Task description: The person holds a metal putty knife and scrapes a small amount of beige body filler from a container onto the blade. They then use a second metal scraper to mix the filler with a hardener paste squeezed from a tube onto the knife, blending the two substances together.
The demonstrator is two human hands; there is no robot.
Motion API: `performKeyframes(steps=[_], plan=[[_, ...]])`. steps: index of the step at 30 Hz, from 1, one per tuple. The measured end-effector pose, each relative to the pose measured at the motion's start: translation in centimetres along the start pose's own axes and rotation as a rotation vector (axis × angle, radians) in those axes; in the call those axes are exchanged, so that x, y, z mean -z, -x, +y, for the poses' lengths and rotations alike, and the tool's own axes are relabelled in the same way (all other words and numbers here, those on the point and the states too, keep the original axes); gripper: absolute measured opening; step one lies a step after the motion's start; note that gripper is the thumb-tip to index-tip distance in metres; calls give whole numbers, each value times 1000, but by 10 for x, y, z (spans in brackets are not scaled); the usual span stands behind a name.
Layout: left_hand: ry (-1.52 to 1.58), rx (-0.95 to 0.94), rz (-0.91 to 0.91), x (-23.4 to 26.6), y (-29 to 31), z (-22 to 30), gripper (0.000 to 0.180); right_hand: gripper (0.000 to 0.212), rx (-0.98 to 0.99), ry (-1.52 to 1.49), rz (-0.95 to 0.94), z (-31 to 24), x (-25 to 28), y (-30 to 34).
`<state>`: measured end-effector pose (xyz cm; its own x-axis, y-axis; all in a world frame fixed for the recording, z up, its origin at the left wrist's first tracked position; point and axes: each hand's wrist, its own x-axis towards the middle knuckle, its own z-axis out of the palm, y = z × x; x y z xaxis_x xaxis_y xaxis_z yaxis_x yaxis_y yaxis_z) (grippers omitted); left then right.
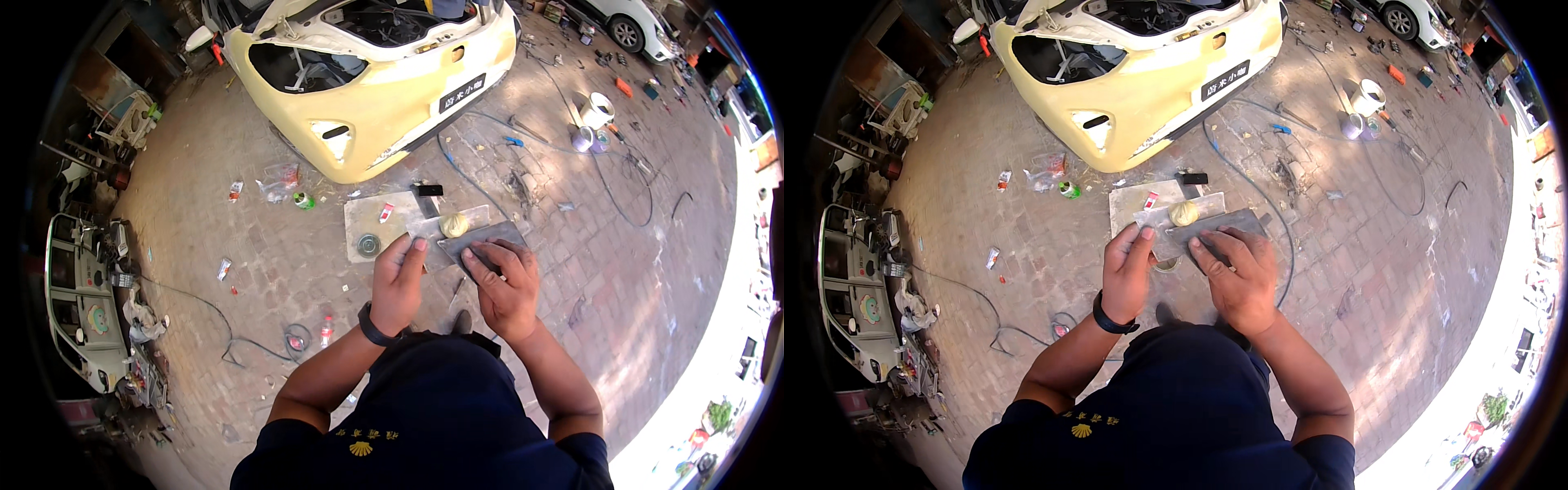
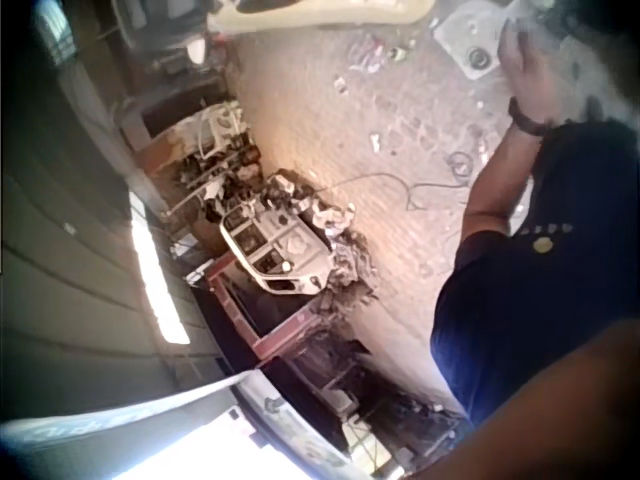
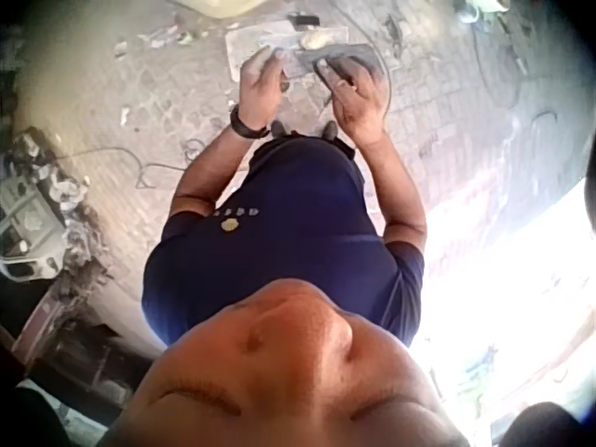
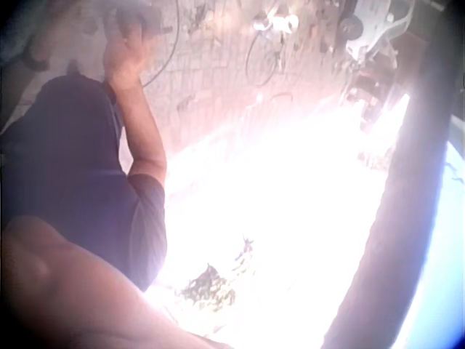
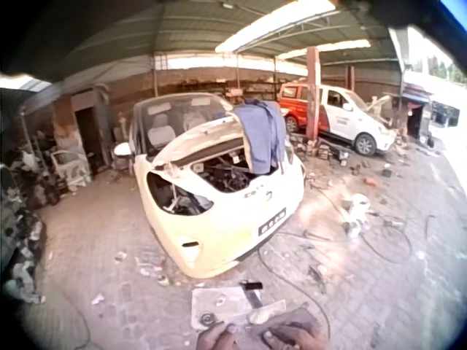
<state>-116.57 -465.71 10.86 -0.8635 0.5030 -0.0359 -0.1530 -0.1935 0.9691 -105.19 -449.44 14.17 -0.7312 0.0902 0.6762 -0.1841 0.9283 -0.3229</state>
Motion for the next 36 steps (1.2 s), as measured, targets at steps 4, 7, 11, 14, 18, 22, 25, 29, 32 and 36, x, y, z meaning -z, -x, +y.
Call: performKeyframes(steps=[4,7,11,14,18,22,25,29,32,36], plan=[[-208,-127,-23,4,0,15,30,36,88,-81,-97,-8,-2,-8],[-222,-98,-5,10,2,5,30,39,27,-133,-37,-1,6,-12],[-246,-115,-2,5,11,14,27,40,23,-117,-101,-4,-3,-13],[-221,-86,4,7,12,16,25,37,82,-133,-139,-8,4,-17],[-220,-85,7,3,16,15,25,37,-7,-99,-81,-7,6,-20],[-256,-47,-38,8,14,16,25,37,45,-145,-152,-7,9,-21],[-305,-154,-22,8,14,6,25,37,14,-137,-74,-4,14,-24],[-312,-229,-5,-2,14,12,26,37,26,-134,-106,-3,14,-22],[-303,-177,-23,1,16,14,26,38,49,-140,-94,-7,19,-23],[-322,-216,-24,-1,16,16,26,39,26,-88,-83,-11,12,-22]])
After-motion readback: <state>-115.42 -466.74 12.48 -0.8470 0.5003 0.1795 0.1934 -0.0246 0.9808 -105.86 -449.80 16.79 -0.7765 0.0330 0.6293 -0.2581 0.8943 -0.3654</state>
